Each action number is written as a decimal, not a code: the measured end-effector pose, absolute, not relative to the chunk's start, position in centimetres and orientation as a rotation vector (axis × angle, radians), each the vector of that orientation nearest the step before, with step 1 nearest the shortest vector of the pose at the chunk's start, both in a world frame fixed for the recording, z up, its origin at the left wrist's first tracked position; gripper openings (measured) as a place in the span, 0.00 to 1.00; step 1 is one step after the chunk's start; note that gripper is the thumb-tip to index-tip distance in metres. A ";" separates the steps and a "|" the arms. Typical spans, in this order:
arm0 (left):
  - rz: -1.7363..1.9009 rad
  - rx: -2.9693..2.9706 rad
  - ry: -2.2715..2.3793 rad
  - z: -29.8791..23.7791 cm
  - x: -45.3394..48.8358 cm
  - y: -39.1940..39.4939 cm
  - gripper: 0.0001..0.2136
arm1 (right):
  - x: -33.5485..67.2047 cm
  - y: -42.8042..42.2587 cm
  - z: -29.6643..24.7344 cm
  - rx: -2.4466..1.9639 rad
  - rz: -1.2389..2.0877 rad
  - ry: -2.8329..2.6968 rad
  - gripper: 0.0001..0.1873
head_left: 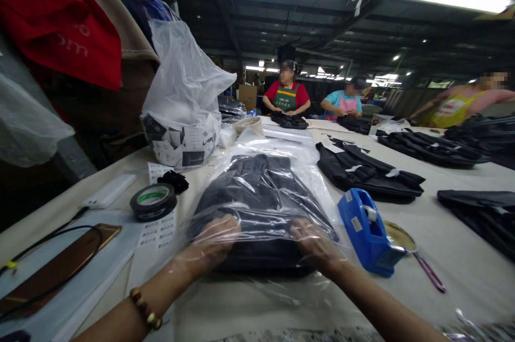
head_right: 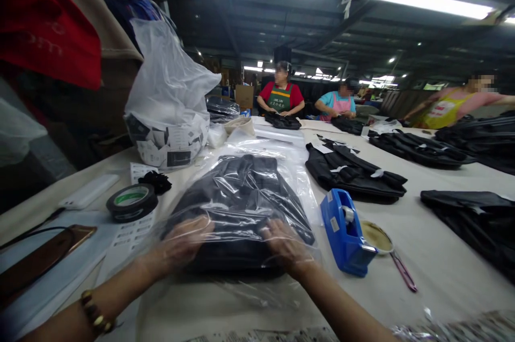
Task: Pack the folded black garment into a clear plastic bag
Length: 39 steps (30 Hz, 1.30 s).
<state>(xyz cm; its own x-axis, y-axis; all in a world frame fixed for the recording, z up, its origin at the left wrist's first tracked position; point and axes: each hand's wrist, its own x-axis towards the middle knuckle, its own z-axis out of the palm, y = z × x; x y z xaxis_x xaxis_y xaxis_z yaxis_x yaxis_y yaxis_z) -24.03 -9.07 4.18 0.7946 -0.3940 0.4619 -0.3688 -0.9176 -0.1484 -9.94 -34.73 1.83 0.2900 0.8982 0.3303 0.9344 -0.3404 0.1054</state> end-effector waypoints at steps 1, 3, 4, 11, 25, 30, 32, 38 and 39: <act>-0.746 -2.954 0.637 4.5 -24.4 -9.3 0.14 | -10.1 -35.1 1.4 -2.430 -0.532 -1.724 0.15; -0.786 -2.942 0.657 4.8 -24.9 -9.7 0.13 | -10.4 -36.0 0.7 -2.364 -0.628 -1.680 0.15; -0.837 -2.921 0.630 4.7 -25.0 -9.8 0.13 | -10.6 -36.3 0.4 -2.318 -0.670 -1.654 0.16; -1.073 -2.819 0.567 -1.0 -23.9 -9.6 0.11 | -12.4 -36.5 -1.4 -2.383 -0.688 -1.518 0.18; -0.585 -2.739 0.204 1.2 -22.8 -13.8 0.14 | -14.1 -35.9 -2.6 -2.456 -0.715 -1.450 0.24; -0.916 -2.677 0.212 -2.5 -24.0 -12.7 0.18 | -14.9 -36.0 -4.0 -2.400 -0.814 -1.400 0.35; -0.986 -2.669 0.224 -3.6 -24.9 -12.0 0.21 | -14.7 -36.2 -4.6 -2.356 -0.833 -1.427 0.36; -1.046 -2.686 0.236 -3.9 -26.2 -11.5 0.24 | -14.5 -36.1 -5.0 -2.325 -0.891 -1.439 0.34; -1.053 -2.683 0.231 -3.6 -26.3 -11.6 0.23 | -14.6 -36.1 -4.8 -2.332 -0.920 -1.430 0.32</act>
